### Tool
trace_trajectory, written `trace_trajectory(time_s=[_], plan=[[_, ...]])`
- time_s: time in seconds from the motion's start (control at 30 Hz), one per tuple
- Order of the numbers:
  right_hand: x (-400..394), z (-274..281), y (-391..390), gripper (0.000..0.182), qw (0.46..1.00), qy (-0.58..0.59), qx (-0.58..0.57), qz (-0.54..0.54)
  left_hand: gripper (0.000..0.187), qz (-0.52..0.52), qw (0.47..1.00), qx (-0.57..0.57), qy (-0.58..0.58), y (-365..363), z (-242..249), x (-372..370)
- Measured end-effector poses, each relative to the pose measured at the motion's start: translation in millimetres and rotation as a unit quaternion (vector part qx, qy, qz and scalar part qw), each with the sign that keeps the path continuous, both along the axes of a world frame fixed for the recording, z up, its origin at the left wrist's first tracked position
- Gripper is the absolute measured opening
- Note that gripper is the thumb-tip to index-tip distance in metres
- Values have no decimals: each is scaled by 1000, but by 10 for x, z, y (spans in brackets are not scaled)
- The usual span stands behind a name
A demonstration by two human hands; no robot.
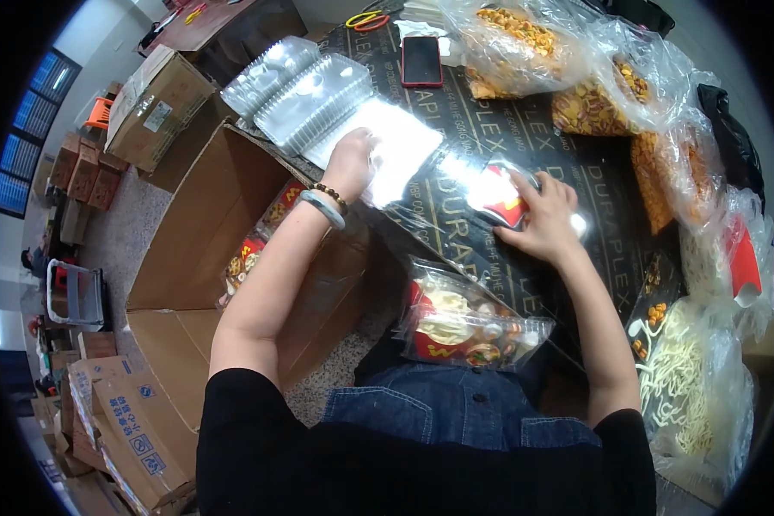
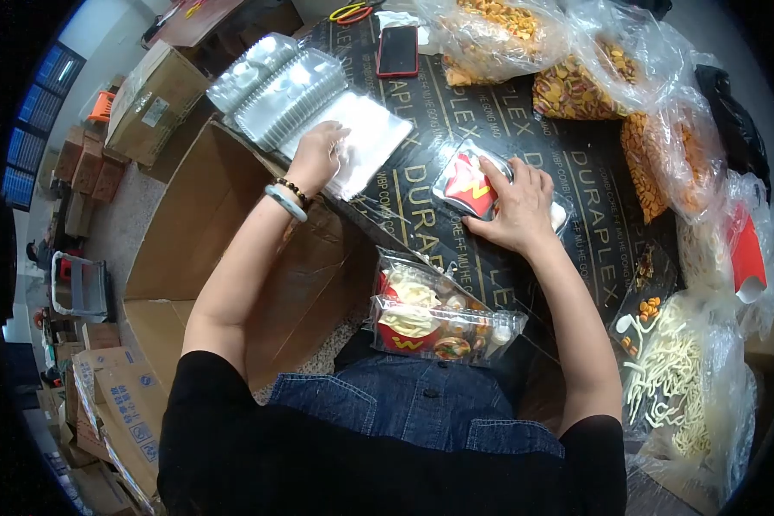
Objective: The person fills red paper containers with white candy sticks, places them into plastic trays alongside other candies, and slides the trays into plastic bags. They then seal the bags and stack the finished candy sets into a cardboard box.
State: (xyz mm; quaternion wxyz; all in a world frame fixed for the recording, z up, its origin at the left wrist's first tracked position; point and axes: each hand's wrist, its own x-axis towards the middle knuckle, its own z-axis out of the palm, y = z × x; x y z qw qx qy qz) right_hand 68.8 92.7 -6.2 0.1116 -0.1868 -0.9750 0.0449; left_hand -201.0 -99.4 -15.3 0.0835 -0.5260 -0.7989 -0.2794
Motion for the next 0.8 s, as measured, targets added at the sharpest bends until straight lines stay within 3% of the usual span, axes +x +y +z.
trace_trajectory(time_s=[0.07,0.27,0.37,0.47,0.57,0.63,0.8], plan=[[-18,31,-19,82,1000,5,9,5,30,-28,999,6,-19,-40,2,-38],[-171,290,-180,82,997,37,4,72,45,33,996,-72,45,-69,109,1],[-355,377,-306,82,992,38,-2,123,50,-6,996,-57,67,-84,82,-22],[-565,384,-416,82,986,36,-27,160,41,-19,996,-44,70,-89,100,-10],[-659,369,-476,82,986,25,-35,160,29,-45,998,-43,-6,-128,106,-37],[-668,336,-481,82,985,29,-36,164,17,24,998,-30,39,-130,52,-97],[-705,364,-515,82,986,17,-31,166,28,11,988,-69,138,-156,53,-174]])
